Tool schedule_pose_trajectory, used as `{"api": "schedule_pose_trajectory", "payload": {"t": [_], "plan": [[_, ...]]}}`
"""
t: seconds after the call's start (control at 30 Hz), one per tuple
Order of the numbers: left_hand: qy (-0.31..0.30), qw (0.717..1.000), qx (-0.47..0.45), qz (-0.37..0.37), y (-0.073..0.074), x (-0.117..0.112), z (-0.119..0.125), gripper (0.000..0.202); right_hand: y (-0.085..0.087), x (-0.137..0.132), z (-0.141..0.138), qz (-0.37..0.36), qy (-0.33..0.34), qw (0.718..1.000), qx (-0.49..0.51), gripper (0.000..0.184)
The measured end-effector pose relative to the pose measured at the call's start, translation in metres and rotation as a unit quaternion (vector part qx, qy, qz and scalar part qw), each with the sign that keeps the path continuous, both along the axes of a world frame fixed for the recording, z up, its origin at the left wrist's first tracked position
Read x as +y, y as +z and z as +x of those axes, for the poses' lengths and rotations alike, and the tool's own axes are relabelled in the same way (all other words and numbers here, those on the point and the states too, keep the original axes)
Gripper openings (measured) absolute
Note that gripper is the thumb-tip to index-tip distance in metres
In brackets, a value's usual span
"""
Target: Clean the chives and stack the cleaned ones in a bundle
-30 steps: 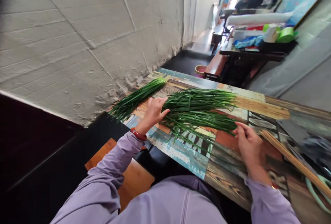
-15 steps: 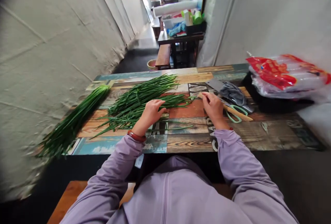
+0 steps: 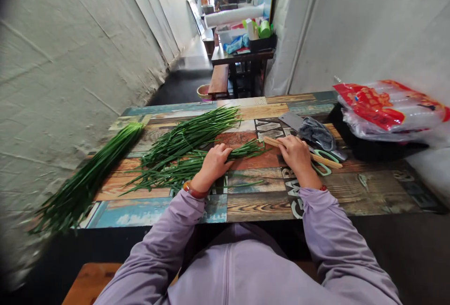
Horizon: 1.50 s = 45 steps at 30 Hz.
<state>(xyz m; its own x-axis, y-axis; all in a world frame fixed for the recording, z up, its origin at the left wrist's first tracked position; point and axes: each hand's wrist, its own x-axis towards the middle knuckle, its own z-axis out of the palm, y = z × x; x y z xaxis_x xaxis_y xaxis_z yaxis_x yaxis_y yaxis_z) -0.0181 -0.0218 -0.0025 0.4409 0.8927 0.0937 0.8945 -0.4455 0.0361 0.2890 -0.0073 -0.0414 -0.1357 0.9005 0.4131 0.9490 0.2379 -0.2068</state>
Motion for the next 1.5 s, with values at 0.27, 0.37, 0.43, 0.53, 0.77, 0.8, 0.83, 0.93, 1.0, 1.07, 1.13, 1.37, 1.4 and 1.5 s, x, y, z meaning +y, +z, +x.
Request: {"api": "schedule_pose_trajectory", "payload": {"t": [0.27, 0.37, 0.43, 0.53, 0.77, 0.8, 0.83, 0.93, 1.0, 1.07, 1.13, 1.37, 1.4, 1.5], "plan": [[0.063, 0.998, 0.002, -0.001, 0.008, 0.004, -0.015, 0.025, 0.007, 0.003, -0.018, 0.016, 0.027, 0.999, 0.025, 0.036], [0.054, 0.997, -0.044, 0.016, 0.006, 0.007, -0.021, 0.047, 0.009, 0.004, -0.018, 0.029, 0.017, 0.999, 0.020, 0.032], [0.020, 0.992, -0.118, 0.037, 0.004, 0.008, -0.019, 0.061, 0.010, 0.004, -0.018, 0.049, 0.004, 0.999, 0.019, 0.030], [-0.022, 0.972, -0.225, 0.069, 0.003, 0.013, -0.007, 0.050, 0.011, 0.005, -0.019, 0.070, -0.005, 0.997, 0.020, 0.028], [-0.055, 0.967, -0.226, 0.100, 0.014, 0.029, 0.060, 0.024, 0.010, 0.005, -0.017, 0.070, 0.027, 0.997, 0.018, 0.028], [-0.059, 0.970, -0.209, 0.110, 0.016, 0.030, 0.070, 0.022, 0.010, 0.004, -0.016, 0.073, 0.029, 0.997, 0.019, 0.028], [-0.060, 0.972, -0.189, 0.124, 0.018, 0.030, 0.079, 0.021, 0.010, 0.004, -0.016, 0.077, 0.033, 0.996, 0.020, 0.027], [-0.084, 0.977, -0.125, 0.150, 0.018, 0.030, 0.099, 0.020, 0.009, 0.002, -0.015, 0.091, 0.050, 0.994, 0.032, 0.025], [-0.090, 0.979, -0.104, 0.150, 0.015, 0.031, 0.106, 0.018, 0.009, 0.002, -0.016, 0.091, 0.065, 0.993, 0.029, 0.024], [-0.092, 0.980, -0.092, 0.148, 0.012, 0.031, 0.109, 0.020, 0.009, 0.001, -0.016, 0.083, 0.078, 0.993, 0.021, 0.022], [-0.090, 0.981, -0.084, 0.147, 0.010, 0.032, 0.108, 0.020, 0.009, 0.001, -0.017, 0.070, 0.085, 0.994, 0.010, 0.019], [-0.092, 0.978, -0.075, 0.171, 0.014, 0.029, 0.064, 0.016, 0.009, 0.003, -0.014, 0.027, 0.044, 0.999, 0.004, 0.016], [-0.082, 0.978, -0.078, 0.175, 0.015, 0.027, 0.054, 0.018, 0.009, 0.003, -0.013, 0.021, 0.041, 0.999, 0.005, 0.016], [-0.061, 0.977, -0.099, 0.180, 0.019, 0.021, 0.022, 0.018, 0.012, 0.003, -0.013, -0.003, 0.041, 0.999, -0.002, 0.016]]}}
